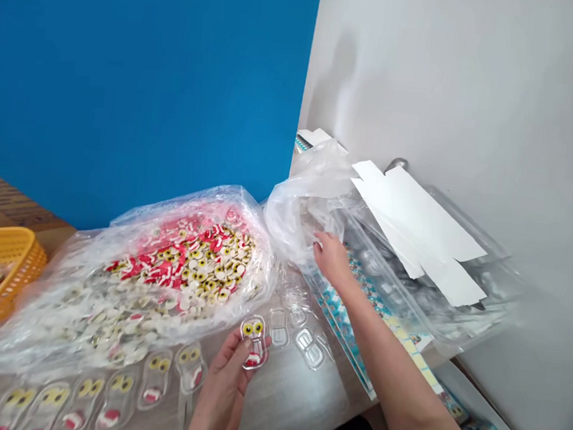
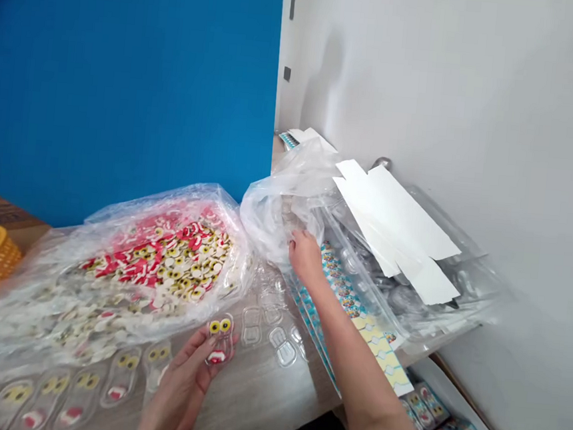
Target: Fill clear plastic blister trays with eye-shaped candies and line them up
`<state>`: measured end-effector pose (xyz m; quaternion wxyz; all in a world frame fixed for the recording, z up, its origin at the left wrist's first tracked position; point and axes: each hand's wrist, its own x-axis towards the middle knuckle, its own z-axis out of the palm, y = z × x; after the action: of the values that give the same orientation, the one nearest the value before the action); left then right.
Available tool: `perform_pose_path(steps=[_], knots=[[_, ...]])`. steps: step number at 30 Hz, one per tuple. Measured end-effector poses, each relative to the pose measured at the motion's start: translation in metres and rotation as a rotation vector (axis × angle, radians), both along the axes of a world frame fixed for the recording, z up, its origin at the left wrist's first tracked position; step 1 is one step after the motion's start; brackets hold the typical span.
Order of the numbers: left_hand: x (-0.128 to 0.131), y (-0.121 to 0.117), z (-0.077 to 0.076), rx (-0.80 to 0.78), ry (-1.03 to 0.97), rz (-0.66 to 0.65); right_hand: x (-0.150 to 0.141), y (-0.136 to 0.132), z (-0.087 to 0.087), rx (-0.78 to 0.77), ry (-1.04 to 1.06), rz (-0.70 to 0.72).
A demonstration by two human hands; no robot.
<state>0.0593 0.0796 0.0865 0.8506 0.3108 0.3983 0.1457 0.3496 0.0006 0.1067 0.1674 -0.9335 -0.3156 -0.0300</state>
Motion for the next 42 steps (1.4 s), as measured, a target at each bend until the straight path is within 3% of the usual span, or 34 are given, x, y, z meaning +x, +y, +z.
perform_pose_path(steps=[4, 9, 13, 17, 21, 24, 28, 32, 34, 38, 42], knots=[[0.014, 0.003, 0.002, -0.025, 0.004, -0.017, 0.047, 0.021, -0.012, -0.121, 0.044, -0.015], [0.03, 0.007, 0.004, -0.034, -0.017, 0.002, 0.039, 0.014, -0.02, -0.124, -0.006, -0.119], [0.045, 0.001, 0.009, -0.071, -0.121, 0.094, -0.015, -0.008, -0.006, -0.008, -0.231, -0.125], [0.055, -0.011, 0.014, -0.122, -0.259, 0.123, -0.103, -0.023, 0.002, 0.055, -0.381, 0.124], [0.052, -0.024, 0.013, -0.149, -0.331, 0.145, -0.174, -0.029, -0.005, 0.056, -0.406, 0.339], [0.044, -0.029, 0.011, -0.148, -0.325, 0.169, -0.198, -0.029, -0.009, 0.108, -0.384, 0.393], [0.029, -0.028, 0.01, -0.029, -0.297, 0.104, -0.211, -0.031, -0.003, 0.222, -0.184, 0.441], [-0.007, -0.012, 0.009, 0.079, -0.204, 0.128, -0.22, -0.041, 0.003, 0.378, -0.018, 0.513], [-0.04, 0.006, 0.003, 0.236, -0.071, 0.167, -0.221, -0.05, 0.0, 0.403, 0.027, 0.525], [-0.141, 0.056, -0.016, 0.766, 0.496, 0.26, -0.221, -0.063, -0.019, 0.379, 0.11, 0.537], [-0.234, 0.091, -0.028, 0.874, 0.839, 0.349, -0.229, -0.064, -0.035, 0.328, 0.179, 0.588]])
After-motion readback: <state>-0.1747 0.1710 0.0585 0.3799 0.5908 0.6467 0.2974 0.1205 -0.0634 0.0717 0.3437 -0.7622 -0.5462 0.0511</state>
